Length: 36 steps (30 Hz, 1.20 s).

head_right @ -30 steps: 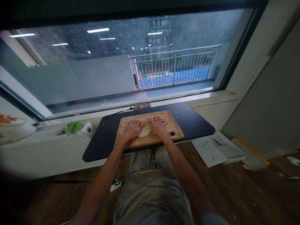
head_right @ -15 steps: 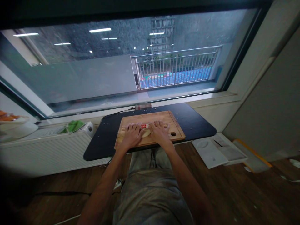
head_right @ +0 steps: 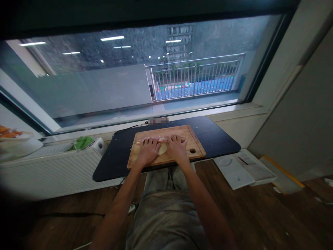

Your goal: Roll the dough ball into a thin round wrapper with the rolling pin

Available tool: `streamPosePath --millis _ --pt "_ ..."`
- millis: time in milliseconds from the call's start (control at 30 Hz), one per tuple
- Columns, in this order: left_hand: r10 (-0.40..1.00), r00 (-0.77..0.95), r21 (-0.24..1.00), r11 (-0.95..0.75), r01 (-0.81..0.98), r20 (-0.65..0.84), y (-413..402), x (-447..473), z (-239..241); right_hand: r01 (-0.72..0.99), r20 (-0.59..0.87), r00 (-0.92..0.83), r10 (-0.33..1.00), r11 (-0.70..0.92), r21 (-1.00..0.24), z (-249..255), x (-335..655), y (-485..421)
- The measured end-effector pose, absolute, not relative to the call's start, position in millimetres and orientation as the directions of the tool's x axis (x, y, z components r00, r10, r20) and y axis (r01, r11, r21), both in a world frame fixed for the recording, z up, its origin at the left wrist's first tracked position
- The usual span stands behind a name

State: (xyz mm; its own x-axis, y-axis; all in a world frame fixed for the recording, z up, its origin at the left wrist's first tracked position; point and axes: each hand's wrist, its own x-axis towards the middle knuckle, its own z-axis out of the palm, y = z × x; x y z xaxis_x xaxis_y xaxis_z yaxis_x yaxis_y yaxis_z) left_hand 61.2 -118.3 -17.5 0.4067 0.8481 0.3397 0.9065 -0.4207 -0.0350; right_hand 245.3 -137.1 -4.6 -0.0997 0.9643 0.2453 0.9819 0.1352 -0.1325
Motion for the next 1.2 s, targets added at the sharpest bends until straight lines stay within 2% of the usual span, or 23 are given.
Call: streamPosePath --millis 200,433,600,767,900,1200 --pt "0.844 0.375 -0.009 -0.403 0.915 0.383 -136.8 57.9 -24.0 0.983 0.313 -0.06 0.948 0.111 -0.147 -13.0 237.0 -160.5" --pt "0.849 0.418 -0.047 -0.427 0.903 0.324 -114.7 54.2 -18.3 0.978 0.275 -0.066 0.959 0.116 -0.172 -11.5 237.7 -143.1" --pt "0.877 0.388 -0.051 -0.391 0.919 0.282 -99.4 56.1 -12.9 0.973 0.241 -0.067 0.968 0.117 -0.199 -5.8 237.3 -127.8" --pt "0.859 0.417 -0.082 -0.412 0.907 0.298 -112.7 50.9 -16.2 0.984 0.298 -0.066 0.952 0.112 -0.141 -7.8 234.1 -137.4" --pt "0.85 0.417 -0.081 -0.414 0.907 0.323 -129.2 44.3 -17.8 0.985 0.341 -0.018 0.94 0.075 -0.155 -15.3 227.0 -152.2" --pt "0.903 0.362 -0.058 -0.359 0.932 0.231 -108.5 44.6 -10.0 0.977 0.269 -0.023 0.963 0.079 -0.199 -11.9 224.1 -133.0"
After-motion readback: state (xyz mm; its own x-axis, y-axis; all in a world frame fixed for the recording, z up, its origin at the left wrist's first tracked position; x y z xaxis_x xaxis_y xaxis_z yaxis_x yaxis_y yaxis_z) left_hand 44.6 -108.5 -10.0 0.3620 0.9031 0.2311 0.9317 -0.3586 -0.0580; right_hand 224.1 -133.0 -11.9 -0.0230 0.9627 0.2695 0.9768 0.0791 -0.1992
